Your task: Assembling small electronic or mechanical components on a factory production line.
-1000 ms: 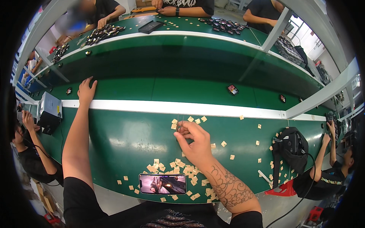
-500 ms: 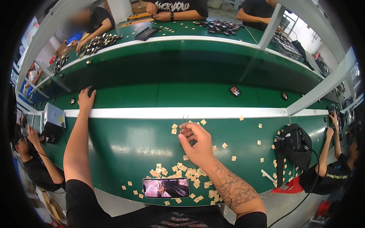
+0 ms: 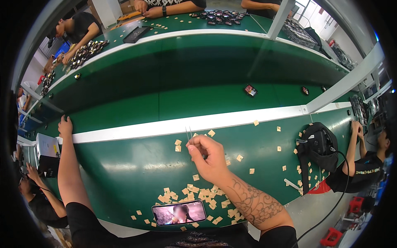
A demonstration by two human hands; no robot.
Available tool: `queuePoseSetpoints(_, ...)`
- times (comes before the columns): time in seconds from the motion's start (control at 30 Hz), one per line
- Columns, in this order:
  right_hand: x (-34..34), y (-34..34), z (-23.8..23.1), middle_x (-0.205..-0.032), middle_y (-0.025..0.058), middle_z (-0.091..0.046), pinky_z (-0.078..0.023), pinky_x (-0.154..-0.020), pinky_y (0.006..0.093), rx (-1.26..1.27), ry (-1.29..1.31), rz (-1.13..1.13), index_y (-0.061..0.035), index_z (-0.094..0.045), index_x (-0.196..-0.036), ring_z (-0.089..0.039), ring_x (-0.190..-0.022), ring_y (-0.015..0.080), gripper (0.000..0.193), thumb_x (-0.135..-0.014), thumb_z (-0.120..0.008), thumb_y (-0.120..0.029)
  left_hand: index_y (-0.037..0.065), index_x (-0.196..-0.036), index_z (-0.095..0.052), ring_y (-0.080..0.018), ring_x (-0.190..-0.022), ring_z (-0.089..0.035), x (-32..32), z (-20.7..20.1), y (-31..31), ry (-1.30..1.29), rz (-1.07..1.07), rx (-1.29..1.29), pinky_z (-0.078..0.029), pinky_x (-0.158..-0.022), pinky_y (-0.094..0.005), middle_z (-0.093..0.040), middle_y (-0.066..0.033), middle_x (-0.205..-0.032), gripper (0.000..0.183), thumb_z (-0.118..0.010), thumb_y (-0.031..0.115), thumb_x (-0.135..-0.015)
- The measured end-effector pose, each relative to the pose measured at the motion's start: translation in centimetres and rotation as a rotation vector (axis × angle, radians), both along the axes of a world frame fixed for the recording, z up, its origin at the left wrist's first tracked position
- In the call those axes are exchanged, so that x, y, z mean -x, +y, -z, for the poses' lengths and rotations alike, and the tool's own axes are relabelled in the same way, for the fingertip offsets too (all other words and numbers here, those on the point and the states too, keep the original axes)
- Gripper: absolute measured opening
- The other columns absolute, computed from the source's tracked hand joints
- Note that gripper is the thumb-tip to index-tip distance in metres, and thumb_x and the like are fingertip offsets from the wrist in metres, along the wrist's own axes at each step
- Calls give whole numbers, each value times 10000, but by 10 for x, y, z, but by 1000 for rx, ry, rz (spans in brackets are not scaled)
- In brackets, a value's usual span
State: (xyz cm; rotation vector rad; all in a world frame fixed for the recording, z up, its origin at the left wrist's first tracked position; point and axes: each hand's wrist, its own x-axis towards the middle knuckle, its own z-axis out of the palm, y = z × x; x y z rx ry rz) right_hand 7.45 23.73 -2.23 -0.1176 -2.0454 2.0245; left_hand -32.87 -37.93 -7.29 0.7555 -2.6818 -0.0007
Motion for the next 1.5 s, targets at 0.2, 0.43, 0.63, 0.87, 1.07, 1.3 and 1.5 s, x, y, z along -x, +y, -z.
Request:
queuePoseSetpoints(0.2, 0, 2, -2, -872, 10, -686, -467, -583, 214, -35, 8, 8, 22, -691, -1085, -591, -689, 34, 87, -1062, -642, -46, 302, -1440, -654, -434, -1302, -595, 5, 3, -12, 121, 92, 77, -514, -1052, -583, -641, -204, -1370, 395, -620, 347, -1050)
queuePoseSetpoints(0.43, -1, -3, -13, -939, 32, -666, -484, -661, 237, -2, -26, 10, 11, -636, -1304, -600, -718, 76, 234, -1086, -572, -43, 40, -1320, -699, -391, -1160, -632, -73, -33, 153, 374, 896, -74, -495, -1037, -502, -698, -188, -1205, 334, -708, 87, -990)
queuePoseSetpoints(0.63, -5, 3, -3, -1037, 21, -690, -477, -651, 223, 141, 61, 51, 11, -642, -1300, -587, -737, 50, 229, -1103, -578, -86, 107, -1124, -789, -348, -1140, -639, -296, -97, 374, -46, 1747, -343, -536, -974, -453, -666, -135, -1237, 392, -833, -33, -761)
queuePoseSetpoints(0.87, -3, -6, -11, -1069, 37, -645, -434, -662, 205, 92, 169, 74, 28, -683, -1213, -529, -761, 43, 199, -1110, -571, -102, 121, -1213, -777, -345, -1210, -596, -335, -75, 393, -295, 1722, -607, -524, -1026, -459, -616, -129, -1316, 394, -878, 123, -833)
queuePoseSetpoints(1.07, -10, -2, -25, -986, 29, -605, -421, -625, 232, -222, 178, -44, 3, -736, -1178, -518, -715, 68, 171, -1049, -628, -28, 93, -1421, -647, -357, -1254, -558, -338, -97, 376, -312, 1666, -460, -494, -1075, -476, -586, -141, -1354, 714, -923, 287, -791)
queuePoseSetpoints(1.3, -19, -10, -61, -933, 83, -637, -539, -634, 366, -639, -16, -324, -60, -737, -1109, -698, -743, 238, 137, -972, -732, -58, 117, -1454, -615, -336, -1201, -569, -329, -80, 364, -291, 1674, -544, -470, -1042, -468, -608, -104, -1290, 696, -884, 201, -817)
queuePoseSetpoints(1.5, -24, -22, -70, -916, 61, -594, -585, -650, 425, -1181, -20, -294, -101, -665, -989, -717, -791, 283, 111, -952, -737, -176, 125, -1494, -568, -336, -1176, -585, -332, -79, 364, -305, 1614, -665, -473, -1023, -465, -611, -101, -1239, 725, -864, 147, -832)
